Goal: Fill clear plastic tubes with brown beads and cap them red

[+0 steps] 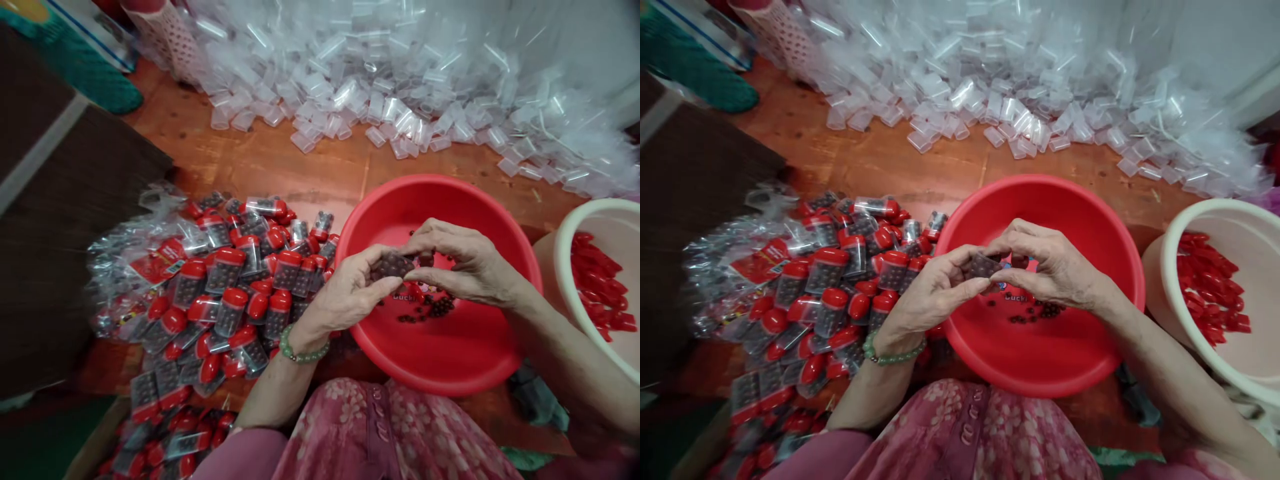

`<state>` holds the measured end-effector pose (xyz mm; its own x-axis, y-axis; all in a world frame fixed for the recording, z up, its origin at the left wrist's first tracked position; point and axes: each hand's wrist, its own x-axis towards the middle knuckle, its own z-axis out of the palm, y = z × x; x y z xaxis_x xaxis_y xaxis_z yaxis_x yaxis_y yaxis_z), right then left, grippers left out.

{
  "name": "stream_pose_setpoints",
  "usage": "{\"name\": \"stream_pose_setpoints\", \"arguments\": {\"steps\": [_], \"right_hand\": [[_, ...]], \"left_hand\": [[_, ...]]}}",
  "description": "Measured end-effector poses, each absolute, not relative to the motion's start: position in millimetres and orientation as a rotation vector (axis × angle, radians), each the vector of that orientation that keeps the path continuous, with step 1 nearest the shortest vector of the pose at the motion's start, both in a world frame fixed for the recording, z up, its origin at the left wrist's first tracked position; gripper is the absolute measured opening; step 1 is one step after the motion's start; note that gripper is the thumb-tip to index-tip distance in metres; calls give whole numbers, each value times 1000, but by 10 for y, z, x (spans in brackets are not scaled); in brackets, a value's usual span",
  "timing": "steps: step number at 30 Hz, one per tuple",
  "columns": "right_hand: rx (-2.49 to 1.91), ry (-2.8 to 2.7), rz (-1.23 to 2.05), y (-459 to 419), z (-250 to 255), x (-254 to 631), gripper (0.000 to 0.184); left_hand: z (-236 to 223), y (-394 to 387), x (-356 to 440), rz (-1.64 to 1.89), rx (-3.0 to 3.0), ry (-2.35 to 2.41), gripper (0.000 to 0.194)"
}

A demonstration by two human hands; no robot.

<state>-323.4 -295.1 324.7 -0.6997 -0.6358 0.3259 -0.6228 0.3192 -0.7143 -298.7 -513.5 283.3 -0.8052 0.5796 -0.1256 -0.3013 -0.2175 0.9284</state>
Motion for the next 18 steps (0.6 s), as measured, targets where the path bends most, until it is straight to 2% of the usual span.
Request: {"name": "stream_pose_setpoints", "arguments": {"steps": [7, 13, 18], "right_hand": [[-1037, 2333, -1298, -3000, 3300, -3320, 21], [-704, 2220, -1559, -3002, 3223, -3286, 28], [-553, 2242, -1589, -2919, 3297, -3197, 23]], "left_hand": [[2821, -5152, -2973, 2050, 337, 1564, 25], [2868, -5152, -3008, 2103, 365, 1542, 19], [2864, -5135, -3014, 2151, 351, 1532, 19]]}}
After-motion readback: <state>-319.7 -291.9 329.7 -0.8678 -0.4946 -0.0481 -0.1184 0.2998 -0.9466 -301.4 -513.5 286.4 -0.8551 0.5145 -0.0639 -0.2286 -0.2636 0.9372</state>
